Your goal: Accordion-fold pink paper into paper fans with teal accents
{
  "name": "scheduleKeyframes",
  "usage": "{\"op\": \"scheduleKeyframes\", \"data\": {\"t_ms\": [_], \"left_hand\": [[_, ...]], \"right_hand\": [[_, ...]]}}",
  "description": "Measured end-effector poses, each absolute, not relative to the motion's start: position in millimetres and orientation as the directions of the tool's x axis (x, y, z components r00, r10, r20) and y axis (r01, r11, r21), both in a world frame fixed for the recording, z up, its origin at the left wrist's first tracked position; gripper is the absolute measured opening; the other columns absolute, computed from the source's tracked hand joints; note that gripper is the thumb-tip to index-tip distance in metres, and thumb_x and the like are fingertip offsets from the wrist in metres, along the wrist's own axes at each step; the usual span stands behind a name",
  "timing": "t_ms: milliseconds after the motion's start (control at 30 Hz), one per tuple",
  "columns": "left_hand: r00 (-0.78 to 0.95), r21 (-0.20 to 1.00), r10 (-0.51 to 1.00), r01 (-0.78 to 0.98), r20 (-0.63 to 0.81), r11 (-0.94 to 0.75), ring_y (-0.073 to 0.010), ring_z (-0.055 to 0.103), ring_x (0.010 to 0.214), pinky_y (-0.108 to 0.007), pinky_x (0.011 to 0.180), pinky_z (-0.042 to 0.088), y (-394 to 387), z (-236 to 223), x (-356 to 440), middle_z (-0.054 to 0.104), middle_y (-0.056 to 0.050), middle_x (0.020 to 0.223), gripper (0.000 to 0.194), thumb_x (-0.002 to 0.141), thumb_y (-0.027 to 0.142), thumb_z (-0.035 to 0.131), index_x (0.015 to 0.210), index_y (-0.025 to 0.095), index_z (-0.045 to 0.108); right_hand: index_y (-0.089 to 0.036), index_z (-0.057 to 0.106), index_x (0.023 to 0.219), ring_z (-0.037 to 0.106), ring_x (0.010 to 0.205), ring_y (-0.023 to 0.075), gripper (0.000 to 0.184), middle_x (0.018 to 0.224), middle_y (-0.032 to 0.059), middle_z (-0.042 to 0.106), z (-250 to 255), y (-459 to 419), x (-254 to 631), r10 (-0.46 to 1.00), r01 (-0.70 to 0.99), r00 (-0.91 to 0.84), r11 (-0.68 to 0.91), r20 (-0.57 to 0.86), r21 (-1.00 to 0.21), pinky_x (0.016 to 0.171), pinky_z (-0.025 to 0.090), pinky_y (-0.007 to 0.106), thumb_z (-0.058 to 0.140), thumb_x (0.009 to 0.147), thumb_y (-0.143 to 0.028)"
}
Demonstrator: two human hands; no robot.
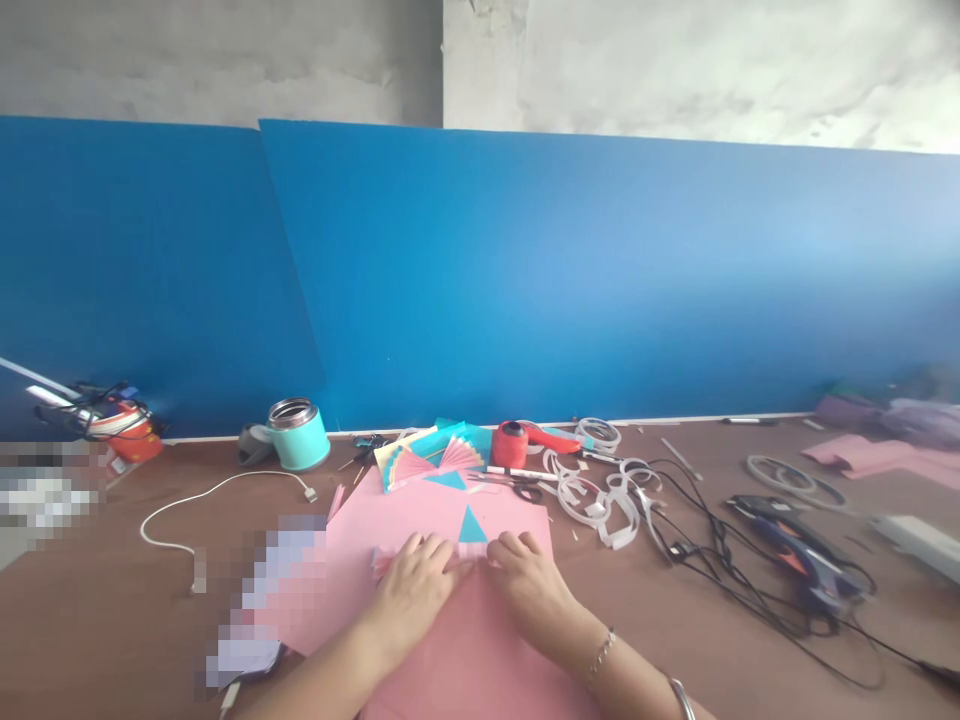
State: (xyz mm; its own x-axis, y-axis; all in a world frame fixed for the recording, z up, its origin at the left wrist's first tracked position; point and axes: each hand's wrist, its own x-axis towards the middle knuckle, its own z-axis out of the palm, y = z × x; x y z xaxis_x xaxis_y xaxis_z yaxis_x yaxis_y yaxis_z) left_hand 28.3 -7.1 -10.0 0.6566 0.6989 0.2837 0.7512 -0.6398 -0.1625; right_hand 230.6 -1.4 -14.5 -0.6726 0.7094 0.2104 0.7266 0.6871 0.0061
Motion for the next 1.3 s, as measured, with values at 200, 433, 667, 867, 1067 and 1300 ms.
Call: {"op": "scheduleKeyframes", "data": {"t_ms": [200,433,667,867,1067,1300], "left_hand": [[0.621,-0.206,0.73,0.784,0.285,-0.586,-0.0179,0.051,0.079,-0.032,0.067,0.032,-9.1,-11.9,23.9,0.06,-0.002,0.079,0.013,0.089,0.01,0.054,0.085,0.02,0.063],[0.61,-0.254,0.744,0.791,0.271,-0.556,-0.0177,0.051,0.079,-0.032,0.067,0.034,-11.8,-10.0,20.4,0.06,-0.001,0.081,0.013,0.087,0.011,0.057,0.094,0.021,0.063],[0.548,-0.209,0.822,0.831,0.155,-0.515,-0.0179,0.052,0.08,-0.03,0.066,0.035,-16.3,-0.8,36.7,0.061,-0.002,0.085,0.014,0.088,0.016,0.055,0.097,0.023,0.064],[0.463,-0.19,0.869,0.882,0.174,-0.431,-0.0205,0.052,0.081,-0.032,0.068,0.037,-17.6,-9.5,58.6,0.059,-0.004,0.082,0.027,0.085,0.009,0.049,0.102,0.024,0.064],[0.495,-0.01,0.866,0.868,0.073,-0.496,-0.0228,0.054,0.096,-0.039,0.089,0.037,-19.6,4.7,40.8,0.063,-0.007,0.101,0.031,0.08,0.004,0.046,0.099,0.018,0.066],[0.325,0.386,0.938,0.855,0.125,-0.347,-0.0201,0.054,0.095,-0.034,0.083,0.039,-18.4,16.9,-8.3,0.063,-0.003,0.093,0.023,0.084,0.011,0.047,0.094,0.022,0.065]], "right_hand": [[-0.018,0.067,0.078,0.048,0.091,0.0267,0.017,0.092,0.0117,0.062,-26.0,-13.7,230.3,0.757,0.792,-0.609,0.595,0.238,0.133,0.071,0.034,0.038,0.059,0.076,-0.003],[-0.018,0.069,0.066,0.05,0.089,0.0273,0.018,0.086,0.0125,0.064,-10.8,-16.4,241.6,0.853,0.858,-0.514,0.511,0.095,0.055,0.07,0.032,0.038,0.06,0.068,-0.002],[-0.02,0.067,0.097,0.053,0.086,0.0216,0.028,0.092,0.0073,0.063,23.9,-7.8,233.7,0.878,0.9,-0.391,0.428,0.277,-0.086,0.074,0.032,0.034,0.045,0.084,-0.007],[-0.018,0.062,0.107,0.05,0.101,0.0246,0.034,0.113,0.0109,0.061,20.6,-2.5,210.2,0.822,0.854,-0.418,0.501,0.388,-0.141,0.087,0.033,0.036,0.046,0.08,-0.004],[-0.018,0.065,0.085,0.055,0.088,0.0187,0.024,0.092,0.0059,0.063,1.1,7.8,199.7,0.904,0.802,-0.416,0.417,0.102,-0.428,0.078,0.037,0.028,0.042,0.087,-0.009],[-0.023,0.065,0.089,0.053,0.092,0.0203,0.021,0.097,0.0044,0.06,-2.1,3.3,197.9,0.905,0.828,-0.413,0.419,0.1,-0.372,0.077,0.033,0.032,0.047,0.085,-0.012]]}}
